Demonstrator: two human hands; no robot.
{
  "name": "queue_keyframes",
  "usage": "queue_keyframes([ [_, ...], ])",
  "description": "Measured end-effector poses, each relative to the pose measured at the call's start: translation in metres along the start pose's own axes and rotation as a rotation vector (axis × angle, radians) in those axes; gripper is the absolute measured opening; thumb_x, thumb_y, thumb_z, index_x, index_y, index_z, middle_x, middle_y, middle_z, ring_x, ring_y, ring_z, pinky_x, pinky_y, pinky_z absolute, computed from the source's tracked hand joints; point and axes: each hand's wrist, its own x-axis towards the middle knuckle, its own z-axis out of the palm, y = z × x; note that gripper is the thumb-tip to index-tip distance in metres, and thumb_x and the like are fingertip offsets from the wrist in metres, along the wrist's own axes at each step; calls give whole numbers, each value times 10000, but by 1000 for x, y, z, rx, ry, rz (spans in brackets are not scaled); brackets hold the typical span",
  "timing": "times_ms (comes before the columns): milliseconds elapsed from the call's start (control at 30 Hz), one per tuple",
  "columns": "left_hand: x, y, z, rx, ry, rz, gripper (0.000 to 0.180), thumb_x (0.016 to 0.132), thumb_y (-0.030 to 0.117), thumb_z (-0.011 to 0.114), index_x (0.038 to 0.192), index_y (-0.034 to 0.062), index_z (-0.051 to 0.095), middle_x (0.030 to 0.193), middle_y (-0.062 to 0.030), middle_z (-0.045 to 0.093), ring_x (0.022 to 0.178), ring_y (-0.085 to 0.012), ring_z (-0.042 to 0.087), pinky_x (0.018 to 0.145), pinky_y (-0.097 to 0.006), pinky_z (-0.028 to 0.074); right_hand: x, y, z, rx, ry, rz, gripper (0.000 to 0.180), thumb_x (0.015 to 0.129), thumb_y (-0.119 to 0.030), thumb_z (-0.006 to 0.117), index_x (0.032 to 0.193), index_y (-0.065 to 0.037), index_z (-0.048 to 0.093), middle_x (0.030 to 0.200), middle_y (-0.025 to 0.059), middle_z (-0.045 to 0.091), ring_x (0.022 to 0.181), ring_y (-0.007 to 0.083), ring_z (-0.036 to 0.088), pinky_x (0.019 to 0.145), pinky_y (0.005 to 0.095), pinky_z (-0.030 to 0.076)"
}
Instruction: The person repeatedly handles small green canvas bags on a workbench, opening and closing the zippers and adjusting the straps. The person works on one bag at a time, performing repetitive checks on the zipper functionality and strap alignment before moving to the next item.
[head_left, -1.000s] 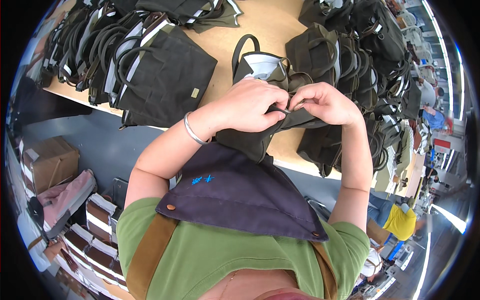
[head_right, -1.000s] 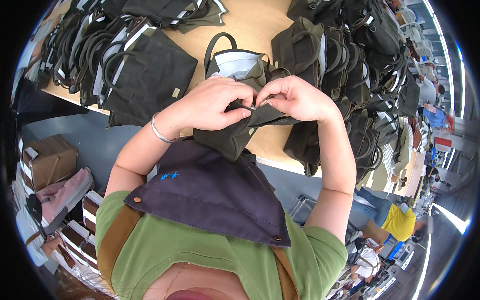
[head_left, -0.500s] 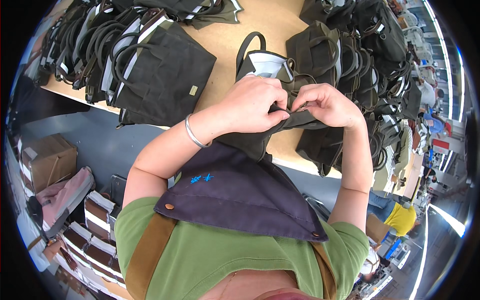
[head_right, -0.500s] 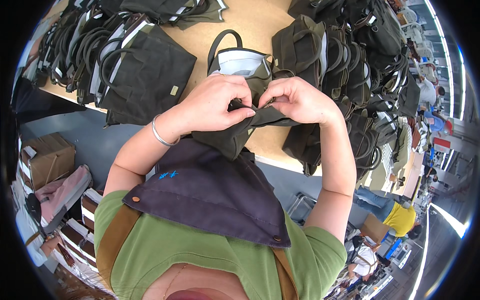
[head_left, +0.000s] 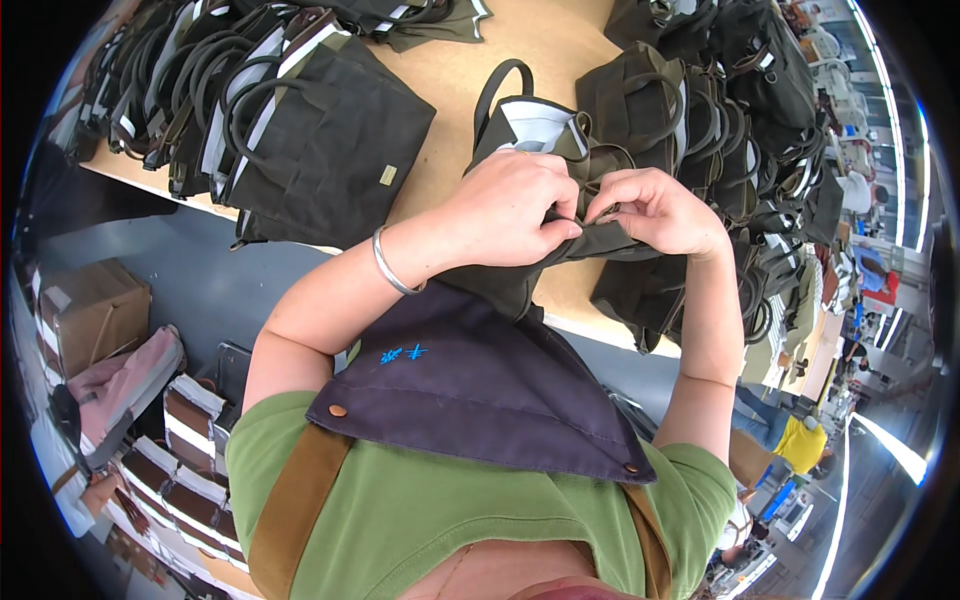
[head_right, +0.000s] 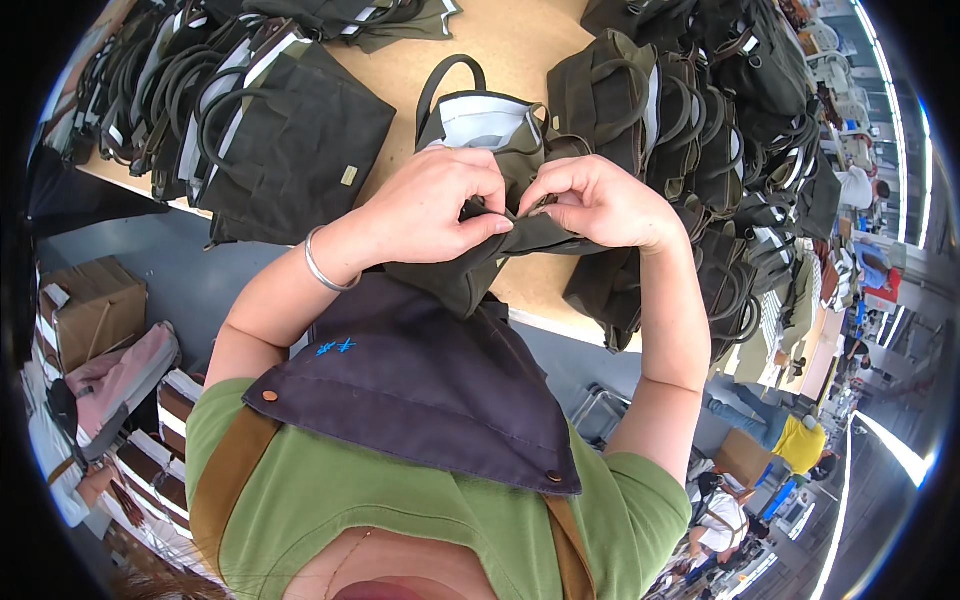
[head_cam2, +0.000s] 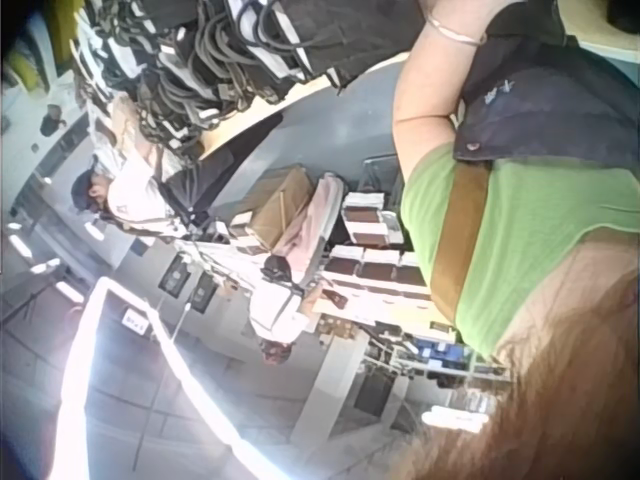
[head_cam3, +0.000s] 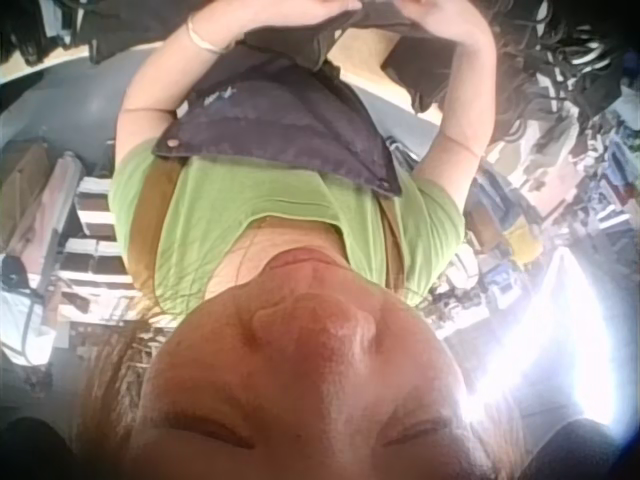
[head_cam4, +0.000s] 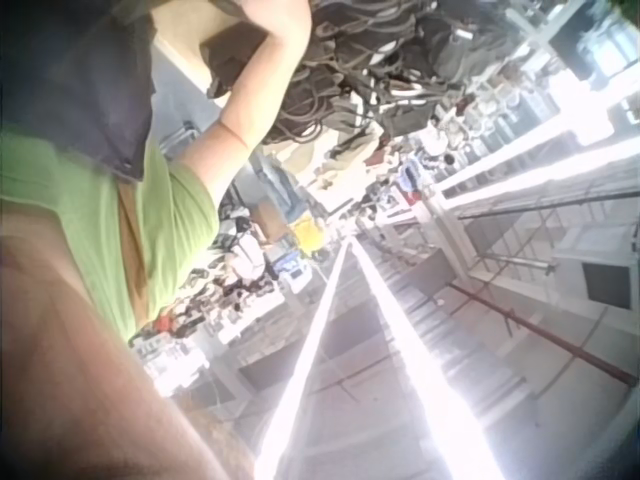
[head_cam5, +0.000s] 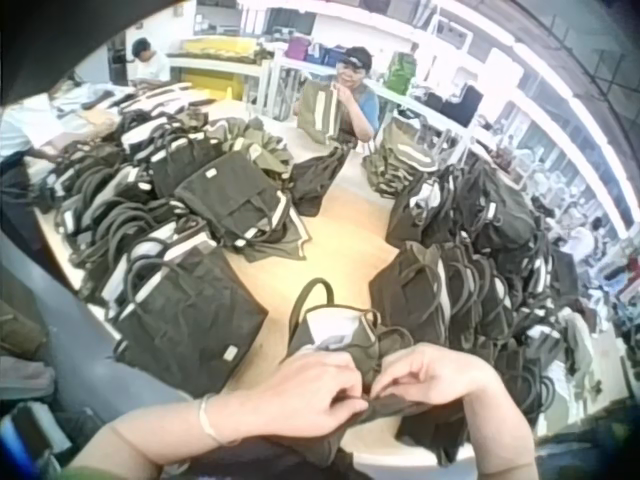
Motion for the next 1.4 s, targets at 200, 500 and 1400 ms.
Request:
queue_keyframes([
  [200,0,0,-1,-5,12,5,160,763,166,745,724,68,625,740,-48,595,653,-254,582,626,-376,428,-2,-8,2,-45,36,28,273,790,93,560,1000,-17,696,766,34,543,690,127,493,623,275,387],
  [500,0,0,1,1,11,-8,164,765,171,745,721,56,636,744,-67,598,659,-264,585,627,-387,435,-2,-10,6,-54,57,-11,264,784,90,566,987,-18,697,763,38,536,692,132,494,620,277,383],
  [1400,-3,8,1,74,40,-86,168,746,173,754,694,52,650,771,-76,643,720,-290,620,672,-400,452,-1,-3,5,157,23,-3,215,816,59,584,1003,9,677,813,5,553,650,65,455,563,235,347],
])
